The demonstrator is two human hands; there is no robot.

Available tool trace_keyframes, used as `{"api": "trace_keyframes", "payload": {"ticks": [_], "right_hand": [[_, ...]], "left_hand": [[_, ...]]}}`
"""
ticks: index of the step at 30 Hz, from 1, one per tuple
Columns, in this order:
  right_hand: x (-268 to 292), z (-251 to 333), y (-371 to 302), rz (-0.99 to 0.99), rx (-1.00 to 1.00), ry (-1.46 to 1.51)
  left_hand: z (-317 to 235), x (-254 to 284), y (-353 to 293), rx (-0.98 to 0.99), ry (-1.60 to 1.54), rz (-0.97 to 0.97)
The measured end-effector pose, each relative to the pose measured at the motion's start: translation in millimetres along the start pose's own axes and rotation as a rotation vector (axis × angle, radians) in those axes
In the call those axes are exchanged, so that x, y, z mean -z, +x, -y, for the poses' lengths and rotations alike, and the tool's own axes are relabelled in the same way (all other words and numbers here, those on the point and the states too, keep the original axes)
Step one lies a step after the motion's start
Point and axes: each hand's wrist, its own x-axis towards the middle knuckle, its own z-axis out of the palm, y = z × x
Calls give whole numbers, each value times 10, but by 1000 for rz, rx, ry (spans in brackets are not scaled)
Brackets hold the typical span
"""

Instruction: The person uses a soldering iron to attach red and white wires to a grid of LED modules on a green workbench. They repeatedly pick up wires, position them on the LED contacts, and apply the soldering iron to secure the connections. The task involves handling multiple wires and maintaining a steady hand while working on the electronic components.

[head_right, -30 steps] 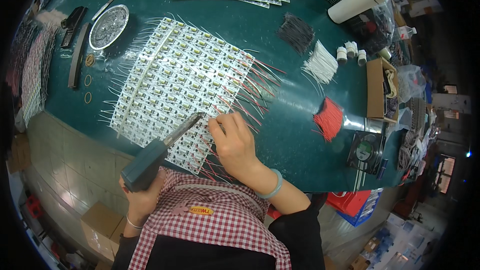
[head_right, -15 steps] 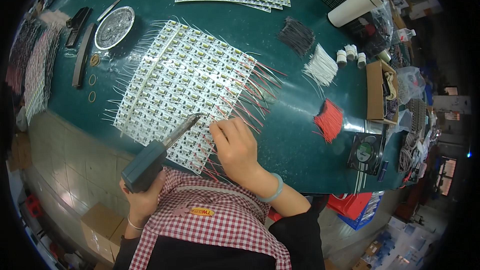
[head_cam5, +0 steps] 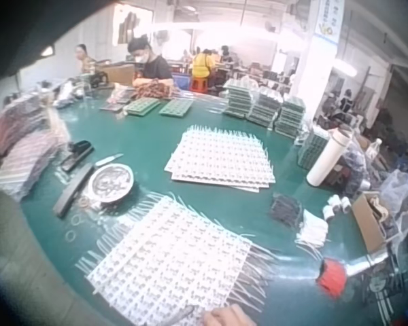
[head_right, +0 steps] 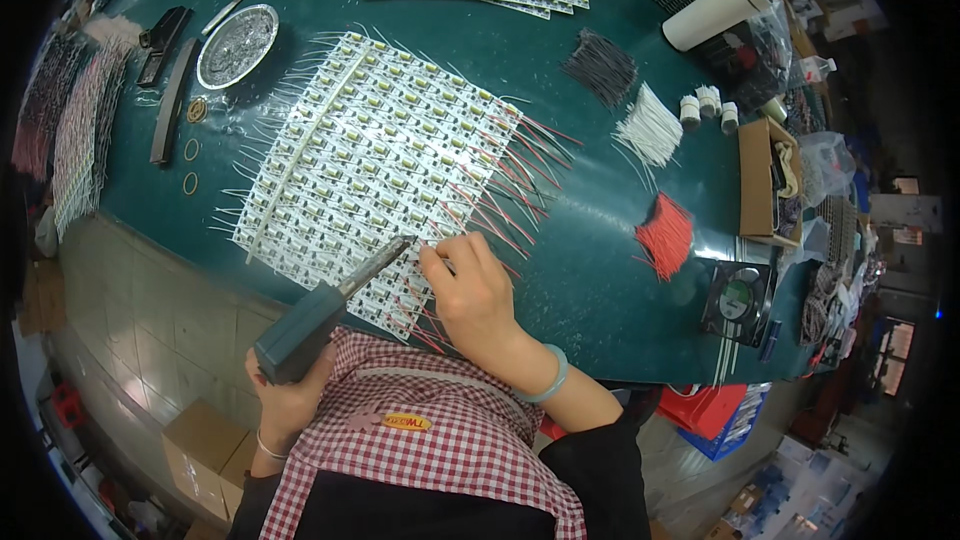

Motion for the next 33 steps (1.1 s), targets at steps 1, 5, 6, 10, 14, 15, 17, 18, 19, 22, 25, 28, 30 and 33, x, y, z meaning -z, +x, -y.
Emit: {"api": "trace_keyframes", "payload": {"ticks": [1, 5, 6, 10, 14, 15, 17, 18, 19, 22, 25, 28, 30, 33], "right_hand": [[0, 0, 0, 4, -1, 1], [-1, -6, 1, 12, -2, -6], [-2, -6, 1, 12, -1, -10], [-9, -1, -4, 7, 5, -21], [-5, 9, 4, 8, 3, -35], [-7, 12, 5, 6, 2, -36], [-7, 13, 1, 10, -1, -40], [-9, 13, -2, 13, -3, -42], [-9, 16, -1, 11, -2, -44], [-8, 24, 10, 6, 1, -50], [-12, 24, 3, 1, -4, -52], [-26, 22, 7, -23, 2, -53], [-29, 28, 14, -52, 14, -63], [9, 74, 16, -92, 33, -37]], "left_hand": [[1, -4, 1, -3, 2, -2], [3, -20, 10, -34, 52, 0], [13, -25, 11, -39, 52, -1], [16, -37, 14, -16, 34, -9], [-1, -26, 17, 7, 46, 6], [5, -9, 10, 19, 43, 16], [1, 4, 1, 20, 29, 6], [-5, 6, -2, 9, 18, -14], [-8, 8, -6, -3, 7, -34], [6, 38, -13, -40, 18, -36], [29, 40, -41, -3, 0, -43], [39, 52, -53, -22, 24, -33], [41, 59, -66, -25, 28, -35], [59, 83, -105, 5, 17, -40]]}}
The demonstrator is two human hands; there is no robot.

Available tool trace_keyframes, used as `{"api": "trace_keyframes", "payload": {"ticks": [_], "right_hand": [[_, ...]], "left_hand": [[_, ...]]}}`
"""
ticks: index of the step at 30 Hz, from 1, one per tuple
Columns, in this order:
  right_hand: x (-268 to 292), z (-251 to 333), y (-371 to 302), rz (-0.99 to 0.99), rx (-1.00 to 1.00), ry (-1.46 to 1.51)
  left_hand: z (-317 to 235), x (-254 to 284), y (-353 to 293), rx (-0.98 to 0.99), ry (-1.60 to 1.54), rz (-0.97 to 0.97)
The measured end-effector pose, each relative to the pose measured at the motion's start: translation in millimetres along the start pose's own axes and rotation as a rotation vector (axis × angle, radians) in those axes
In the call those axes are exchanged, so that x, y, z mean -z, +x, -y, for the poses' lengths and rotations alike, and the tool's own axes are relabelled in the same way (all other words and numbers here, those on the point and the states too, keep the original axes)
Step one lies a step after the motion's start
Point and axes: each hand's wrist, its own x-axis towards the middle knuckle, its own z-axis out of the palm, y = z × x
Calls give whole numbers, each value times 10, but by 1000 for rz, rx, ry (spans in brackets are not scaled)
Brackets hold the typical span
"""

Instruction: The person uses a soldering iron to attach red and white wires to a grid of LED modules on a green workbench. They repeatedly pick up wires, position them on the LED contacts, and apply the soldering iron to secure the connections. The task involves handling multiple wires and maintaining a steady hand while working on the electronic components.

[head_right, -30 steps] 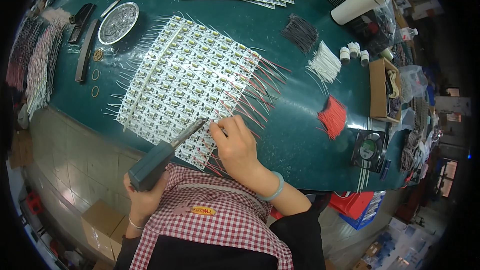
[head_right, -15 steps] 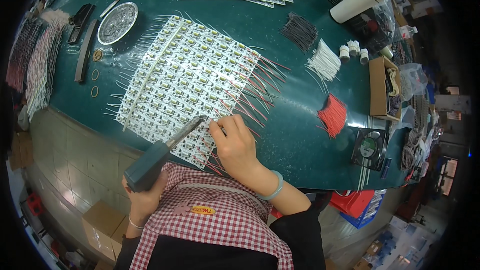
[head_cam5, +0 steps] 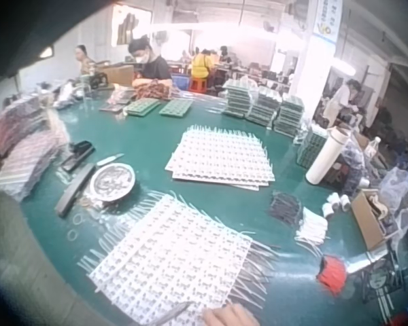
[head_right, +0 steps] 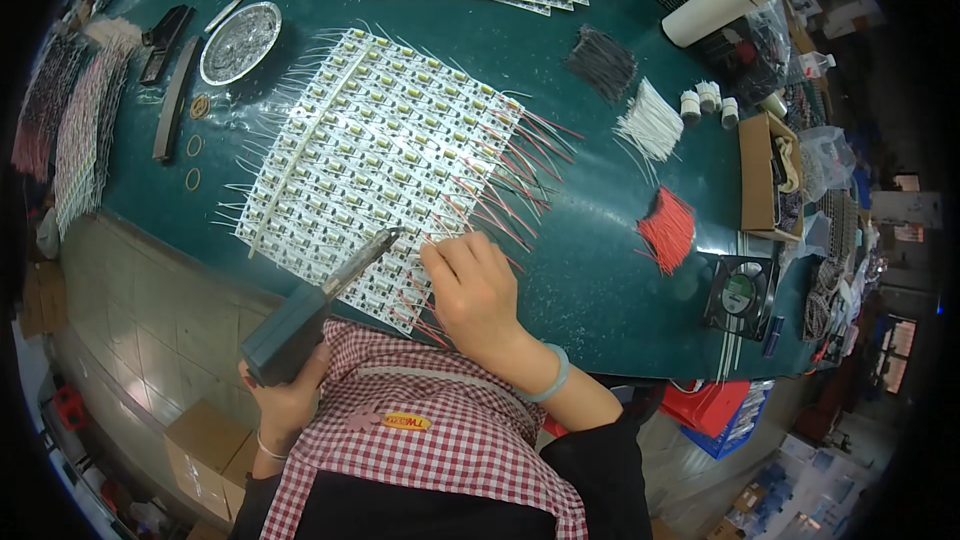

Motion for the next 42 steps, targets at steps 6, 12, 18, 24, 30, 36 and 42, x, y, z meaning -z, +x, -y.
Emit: {"api": "trace_keyframes", "payload": {"ticks": [6, 12, 18, 24, 30, 36, 42], "right_hand": [[-3, 60, -89, 66, -11, 55], [-19, 80, -106, 70, -8, 34], [-15, 69, -106, 81, -1, 20], [-16, 71, -105, 87, 13, 7], [-10, 86, -101, 89, 15, 3], [-10, 92, -97, 89, 13, -13], [-20, 90, -96, 81, 18, -12]], "left_hand": [[11, 23, -53, 8, 11, 8], [-10, 31, -90, 13, -2, 19], [-15, 30, -83, -21, 43, 56], [0, 6, -91, -4, 18, 45], [17, -21, -81, -51, 78, 31], [-14, -16, -65, -74, 120, 35], [-12, 21, -91, -87, 67, 11]]}}
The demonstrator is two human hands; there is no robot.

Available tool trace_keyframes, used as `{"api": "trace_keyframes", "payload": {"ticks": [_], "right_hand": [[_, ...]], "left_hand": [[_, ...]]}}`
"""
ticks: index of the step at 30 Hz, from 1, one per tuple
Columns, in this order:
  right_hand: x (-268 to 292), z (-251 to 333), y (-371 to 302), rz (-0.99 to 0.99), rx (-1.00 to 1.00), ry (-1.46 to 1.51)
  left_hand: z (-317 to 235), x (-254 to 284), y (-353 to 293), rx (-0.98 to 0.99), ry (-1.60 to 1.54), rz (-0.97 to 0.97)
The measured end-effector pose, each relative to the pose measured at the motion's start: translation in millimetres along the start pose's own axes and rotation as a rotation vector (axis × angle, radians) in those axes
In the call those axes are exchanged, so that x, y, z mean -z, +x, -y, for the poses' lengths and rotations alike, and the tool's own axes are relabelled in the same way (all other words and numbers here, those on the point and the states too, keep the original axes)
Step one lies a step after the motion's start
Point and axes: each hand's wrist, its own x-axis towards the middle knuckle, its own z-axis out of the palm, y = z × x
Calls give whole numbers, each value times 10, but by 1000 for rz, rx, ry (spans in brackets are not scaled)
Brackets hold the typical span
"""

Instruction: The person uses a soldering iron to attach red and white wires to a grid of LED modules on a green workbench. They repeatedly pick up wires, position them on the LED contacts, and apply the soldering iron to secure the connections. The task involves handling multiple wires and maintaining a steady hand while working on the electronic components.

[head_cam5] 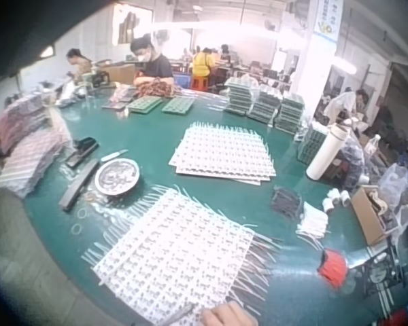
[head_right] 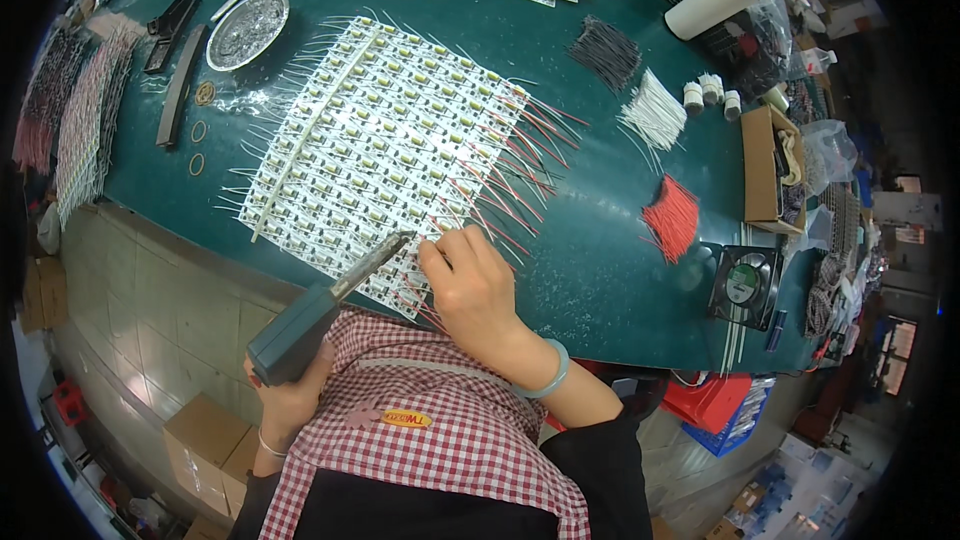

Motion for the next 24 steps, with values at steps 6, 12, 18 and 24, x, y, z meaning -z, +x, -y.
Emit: {"api": "trace_keyframes", "payload": {"ticks": [6, 12, 18, 24], "right_hand": [[-9, 7, -7, -21, -19, 11], [48, 25, -16, -98, -13, 28], [77, 81, -24, -49, -46, 152], [20, 112, -85, 7, -106, 132]], "left_hand": [[1, 29, -37, 26, -1, 15], [40, 67, -133, 148, -62, -18], [55, 85, -160, 95, -51, -30], [6, 94, -162, 72, -11, 9]]}}
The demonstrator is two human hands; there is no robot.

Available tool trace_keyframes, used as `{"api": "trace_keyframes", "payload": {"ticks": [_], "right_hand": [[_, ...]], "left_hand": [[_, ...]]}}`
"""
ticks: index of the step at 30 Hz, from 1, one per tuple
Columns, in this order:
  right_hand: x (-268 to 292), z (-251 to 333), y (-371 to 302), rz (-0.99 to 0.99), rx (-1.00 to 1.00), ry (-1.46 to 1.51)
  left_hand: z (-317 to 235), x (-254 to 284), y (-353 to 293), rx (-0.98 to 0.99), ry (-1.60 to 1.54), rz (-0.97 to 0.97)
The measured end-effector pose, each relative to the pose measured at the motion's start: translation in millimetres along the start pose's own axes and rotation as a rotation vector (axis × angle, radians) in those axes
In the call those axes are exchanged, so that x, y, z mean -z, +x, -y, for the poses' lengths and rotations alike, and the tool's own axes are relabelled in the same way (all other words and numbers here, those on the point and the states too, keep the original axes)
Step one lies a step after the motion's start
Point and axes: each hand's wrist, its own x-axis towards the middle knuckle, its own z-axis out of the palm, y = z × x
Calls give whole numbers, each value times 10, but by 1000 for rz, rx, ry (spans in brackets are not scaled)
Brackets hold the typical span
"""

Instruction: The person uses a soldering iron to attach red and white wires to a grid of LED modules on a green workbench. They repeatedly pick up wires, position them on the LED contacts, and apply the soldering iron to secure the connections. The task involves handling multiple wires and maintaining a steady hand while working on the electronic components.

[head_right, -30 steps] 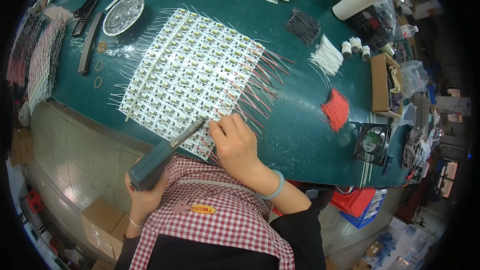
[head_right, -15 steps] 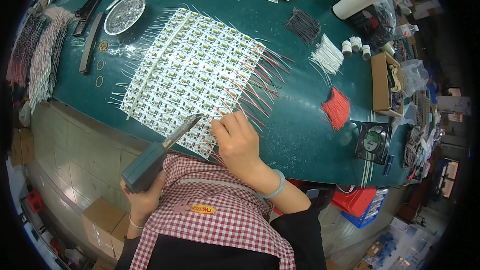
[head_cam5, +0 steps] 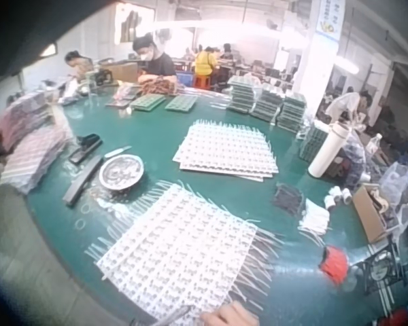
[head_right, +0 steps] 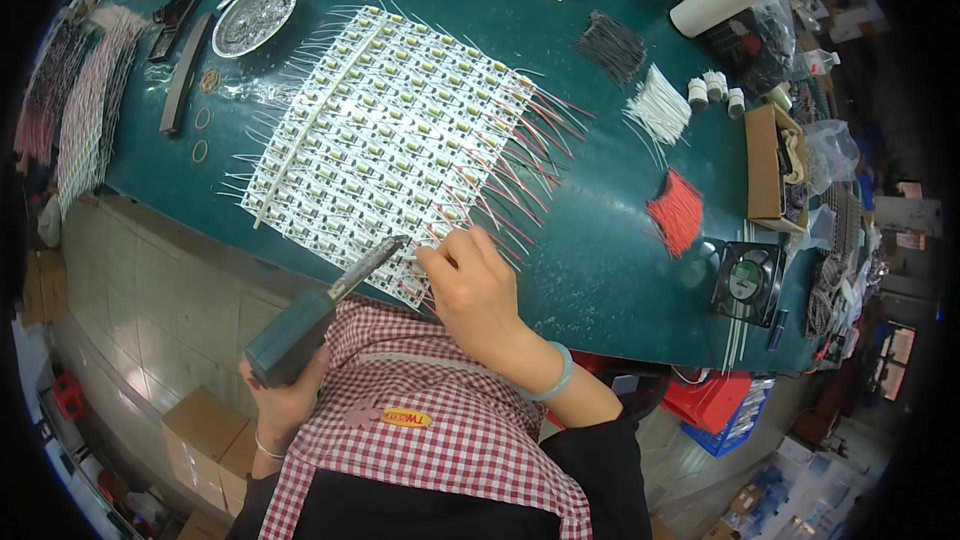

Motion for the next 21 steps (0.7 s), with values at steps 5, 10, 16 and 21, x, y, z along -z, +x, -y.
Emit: {"api": "trace_keyframes", "payload": {"ticks": [5, 10, 16, 21], "right_hand": [[-7, 9, -6, 16, 4, -29], [-5, 24, 1, 7, 11, -37], [-30, 14, -27, 4, 14, -56], [-15, 41, -18, 9, 11, -58]], "left_hand": [[36, -5, -17, -56, 48, 7], [66, -23, -15, -30, 14, 18], [72, -43, 1, -144, 92, -11], [70, -8, -17, -121, 105, -3]]}}
